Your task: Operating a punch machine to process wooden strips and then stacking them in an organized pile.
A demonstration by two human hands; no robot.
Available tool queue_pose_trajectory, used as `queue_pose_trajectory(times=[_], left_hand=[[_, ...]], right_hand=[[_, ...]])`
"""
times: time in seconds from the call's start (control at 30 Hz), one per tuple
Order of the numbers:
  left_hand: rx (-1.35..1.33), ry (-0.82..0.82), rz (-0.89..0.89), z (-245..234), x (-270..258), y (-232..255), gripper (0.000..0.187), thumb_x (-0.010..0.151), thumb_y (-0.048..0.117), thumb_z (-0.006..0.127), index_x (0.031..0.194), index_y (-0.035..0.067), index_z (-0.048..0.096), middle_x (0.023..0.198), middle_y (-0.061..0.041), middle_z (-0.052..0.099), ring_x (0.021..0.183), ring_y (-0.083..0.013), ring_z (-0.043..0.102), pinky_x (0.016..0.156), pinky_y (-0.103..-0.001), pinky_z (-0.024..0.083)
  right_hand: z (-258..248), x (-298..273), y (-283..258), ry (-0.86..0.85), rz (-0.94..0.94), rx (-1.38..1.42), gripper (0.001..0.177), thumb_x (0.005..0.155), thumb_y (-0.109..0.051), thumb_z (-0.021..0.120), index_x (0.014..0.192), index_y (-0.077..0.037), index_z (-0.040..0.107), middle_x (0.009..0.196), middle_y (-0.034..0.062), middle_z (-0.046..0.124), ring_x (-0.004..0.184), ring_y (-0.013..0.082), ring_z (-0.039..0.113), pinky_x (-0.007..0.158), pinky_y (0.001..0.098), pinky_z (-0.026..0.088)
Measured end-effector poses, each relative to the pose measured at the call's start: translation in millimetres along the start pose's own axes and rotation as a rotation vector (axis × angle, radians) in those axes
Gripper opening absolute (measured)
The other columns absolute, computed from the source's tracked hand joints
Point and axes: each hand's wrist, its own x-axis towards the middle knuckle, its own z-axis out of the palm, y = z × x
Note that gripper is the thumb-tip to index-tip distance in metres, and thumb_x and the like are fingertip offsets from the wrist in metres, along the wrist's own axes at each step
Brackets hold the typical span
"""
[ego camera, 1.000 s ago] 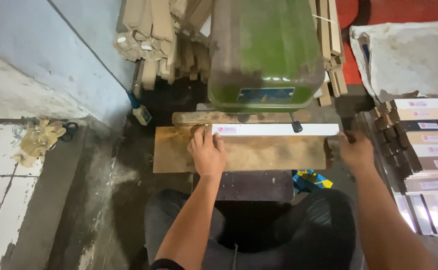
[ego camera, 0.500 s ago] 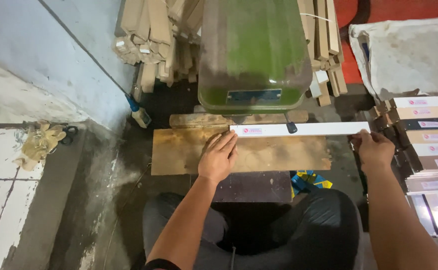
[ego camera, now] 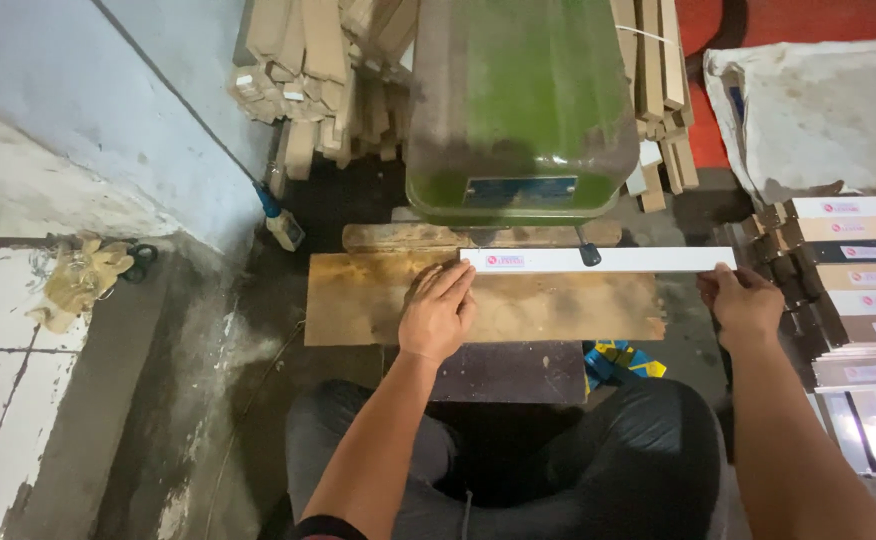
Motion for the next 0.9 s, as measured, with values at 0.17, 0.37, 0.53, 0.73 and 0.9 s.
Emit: queue_pose_trajectory(times=[0.17, 0.37, 0.53, 0.73, 0.9], left_hand=[[-0.026, -0.035, -0.030, 2, 0, -2, 0.037, 0.097, 0.016, 0.057, 0.130, 0.010, 0.073, 0.139, 0.000, 0.066, 0.127, -0.0230, 0.060, 0.118, -0.043, 0.043], [-0.030, -0.068, -0.060, 0, -1, -3, 0.038, 0.097, 0.016, 0.055, 0.131, 0.012, 0.073, 0.141, 0.003, 0.065, 0.129, -0.0214, 0.058, 0.118, -0.041, 0.042], [-0.096, 0.049, -0.003, -16, 6, 9, 0.039, 0.089, 0.005, 0.062, 0.126, 0.006, 0.074, 0.130, -0.012, 0.072, 0.115, -0.0229, 0.070, 0.113, -0.036, 0.050], [-0.081, 0.034, -0.042, -22, 9, 11, 0.040, 0.090, 0.007, 0.062, 0.128, 0.010, 0.073, 0.130, -0.007, 0.072, 0.115, -0.0190, 0.069, 0.112, -0.034, 0.052], [-0.091, 0.023, -0.024, -29, 13, 12, 0.037, 0.092, 0.007, 0.059, 0.125, 0.010, 0.075, 0.127, -0.006, 0.073, 0.115, -0.0166, 0.069, 0.112, -0.034, 0.051]], right_hand=[[2, -5, -1, 0.010, -0.280, -0.281, 0.044, 0.104, -0.033, 0.063, 0.132, 0.000, 0.056, 0.123, 0.0196, 0.061, 0.106, 0.0377, 0.055, 0.085, 0.0498, 0.041], [7, -106, -82, -0.112, -0.744, -0.424, 0.044, 0.102, -0.038, 0.059, 0.125, -0.002, 0.071, 0.111, 0.0199, 0.073, 0.101, 0.0392, 0.068, 0.080, 0.0510, 0.051], [14, -192, -143, -0.563, -0.726, -0.277, 0.051, 0.105, -0.034, 0.050, 0.118, 0.009, 0.074, 0.094, 0.0341, 0.074, 0.084, 0.0499, 0.074, 0.067, 0.0588, 0.060], [61, -156, -131, -0.541, -0.758, -0.480, 0.042, 0.101, -0.032, 0.061, 0.109, 0.007, 0.072, 0.082, 0.0256, 0.076, 0.086, 0.0455, 0.074, 0.082, 0.0574, 0.054], [90, -120, -130, -0.523, -0.694, -0.435, 0.036, 0.101, -0.045, 0.061, 0.096, -0.015, 0.079, 0.082, 0.0055, 0.077, 0.088, 0.0254, 0.076, 0.083, 0.0426, 0.056]])
